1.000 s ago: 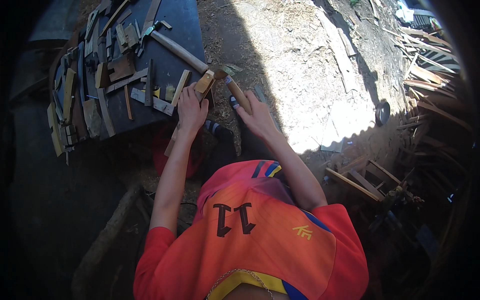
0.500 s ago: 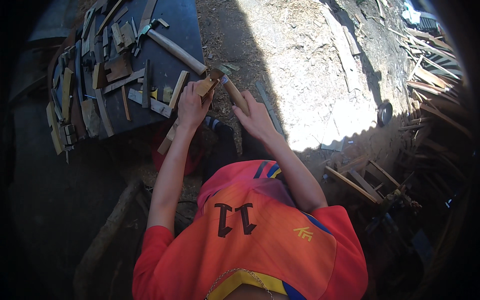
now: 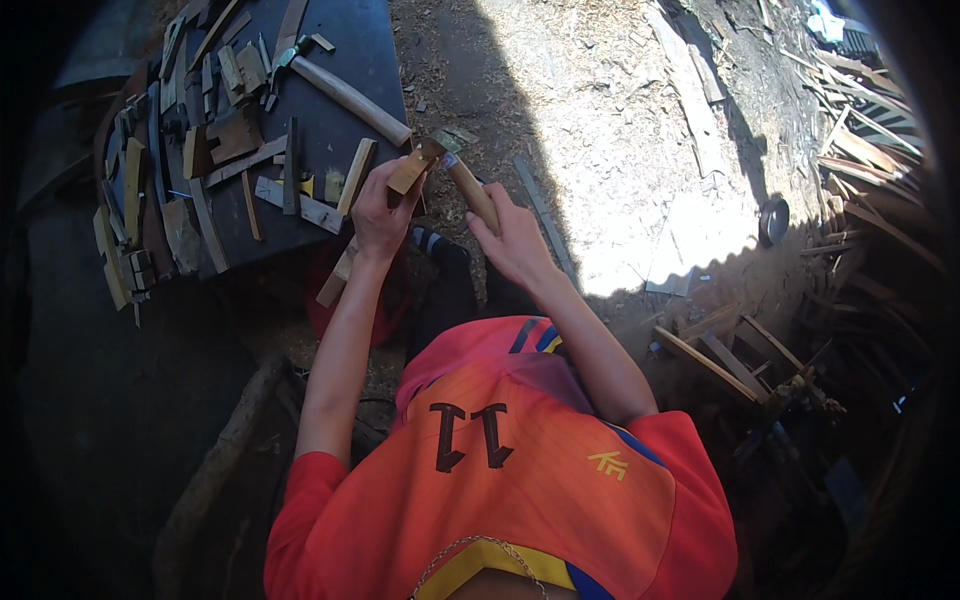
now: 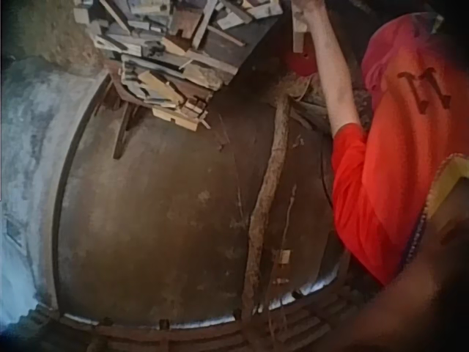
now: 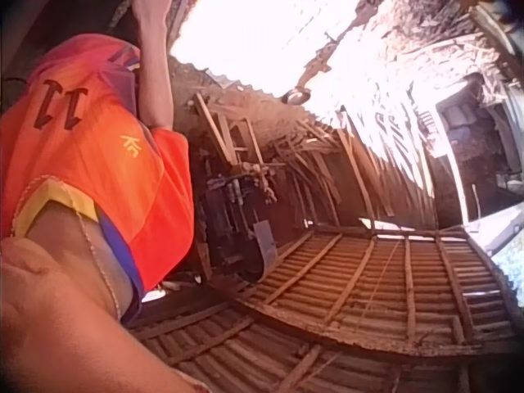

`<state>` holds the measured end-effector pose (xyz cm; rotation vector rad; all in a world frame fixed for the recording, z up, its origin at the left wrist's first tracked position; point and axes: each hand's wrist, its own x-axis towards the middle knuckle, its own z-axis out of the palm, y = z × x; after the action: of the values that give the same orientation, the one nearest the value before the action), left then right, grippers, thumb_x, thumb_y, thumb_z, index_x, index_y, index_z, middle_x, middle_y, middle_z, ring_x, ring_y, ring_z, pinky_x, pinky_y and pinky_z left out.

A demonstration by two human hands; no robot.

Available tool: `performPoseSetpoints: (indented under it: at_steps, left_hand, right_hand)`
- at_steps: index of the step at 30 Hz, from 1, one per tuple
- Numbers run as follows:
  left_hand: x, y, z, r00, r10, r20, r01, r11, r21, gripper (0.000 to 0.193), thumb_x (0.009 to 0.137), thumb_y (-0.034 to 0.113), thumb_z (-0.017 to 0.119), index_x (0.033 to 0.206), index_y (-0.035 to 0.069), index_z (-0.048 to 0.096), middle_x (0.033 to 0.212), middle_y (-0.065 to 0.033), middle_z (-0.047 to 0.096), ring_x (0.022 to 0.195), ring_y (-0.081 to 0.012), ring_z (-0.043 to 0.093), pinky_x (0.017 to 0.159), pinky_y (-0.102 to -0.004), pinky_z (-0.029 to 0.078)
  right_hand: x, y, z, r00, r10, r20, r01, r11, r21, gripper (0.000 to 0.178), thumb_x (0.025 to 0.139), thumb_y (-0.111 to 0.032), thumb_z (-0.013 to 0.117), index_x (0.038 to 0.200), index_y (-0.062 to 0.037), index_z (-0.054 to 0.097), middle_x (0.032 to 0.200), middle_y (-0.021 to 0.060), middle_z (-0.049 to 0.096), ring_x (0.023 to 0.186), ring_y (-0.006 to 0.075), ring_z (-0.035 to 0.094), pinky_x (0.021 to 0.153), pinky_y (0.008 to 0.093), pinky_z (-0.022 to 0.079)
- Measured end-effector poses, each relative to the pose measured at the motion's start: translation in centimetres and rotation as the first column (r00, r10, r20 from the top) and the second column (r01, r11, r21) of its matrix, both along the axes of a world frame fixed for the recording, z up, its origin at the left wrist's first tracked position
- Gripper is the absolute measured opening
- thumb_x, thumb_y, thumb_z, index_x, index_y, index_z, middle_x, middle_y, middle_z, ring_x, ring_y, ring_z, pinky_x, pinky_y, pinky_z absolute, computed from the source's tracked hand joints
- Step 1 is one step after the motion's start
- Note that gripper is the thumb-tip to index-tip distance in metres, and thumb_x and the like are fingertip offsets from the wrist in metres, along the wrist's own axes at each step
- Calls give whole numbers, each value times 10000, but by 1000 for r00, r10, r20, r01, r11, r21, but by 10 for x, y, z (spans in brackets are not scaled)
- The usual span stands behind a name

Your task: Assembling a wooden structure by hammering nails into wood pieces.

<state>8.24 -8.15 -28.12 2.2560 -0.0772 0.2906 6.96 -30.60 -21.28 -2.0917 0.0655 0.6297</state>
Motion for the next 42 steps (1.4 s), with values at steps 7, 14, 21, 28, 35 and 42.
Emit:
performPoseSetpoints:
  at_steps: [7,14,21,28,35,42]
  left_hand:
    - [0,1,-2,999,18,26,-18,1000,-1,348,923,214,818,1200,59,673,1126,-134,736,1015,-348,739,811,-415,599]
    - [-1,3,-4,999,26,26,-26,1000,-6,350,918,206,818,1201,64,669,1104,-132,738,999,-352,739,804,-417,600]
    - [0,3,-4,999,25,21,-26,1000,8,337,916,215,816,1182,66,673,1094,-120,738,995,-348,737,800,-419,601]
    - [0,3,-1,999,33,-2,-33,999,23,329,922,242,808,1171,72,676,1099,-107,731,1001,-345,731,803,-423,600]
    - [-3,5,-7,998,6,-66,-5,1000,12,425,856,179,817,1240,140,639,1172,-57,706,1059,-323,708,833,-438,592]
    - [-1,3,-5,998,11,-60,-10,1000,27,421,858,189,813,1238,145,638,1176,-50,698,1069,-325,703,832,-442,590]
  right_hand:
    - [-2,5,17,995,10,101,-5,999,-54,398,1045,-343,632,1283,-45,520,918,255,695,909,456,709,786,517,529]
    - [-2,9,13,994,61,88,-55,996,-68,395,1080,-375,577,1291,-47,515,964,268,696,942,481,696,795,526,528]
    - [1,12,6,993,104,58,-90,972,-216,379,1086,-362,564,1299,-54,509,964,278,701,923,505,689,763,542,528]
    - [-1,12,14,976,27,218,-8,996,-87,394,1092,-385,537,1297,-51,504,976,297,698,934,525,678,748,583,515]
    - [1,12,17,996,64,70,-53,987,-154,379,1085,-372,558,1300,-64,513,966,288,704,923,518,688,757,582,523]
    - [-1,15,-2,983,141,115,-110,964,-244,375,1079,-347,574,1310,-58,512,947,289,703,913,515,689,746,577,522]
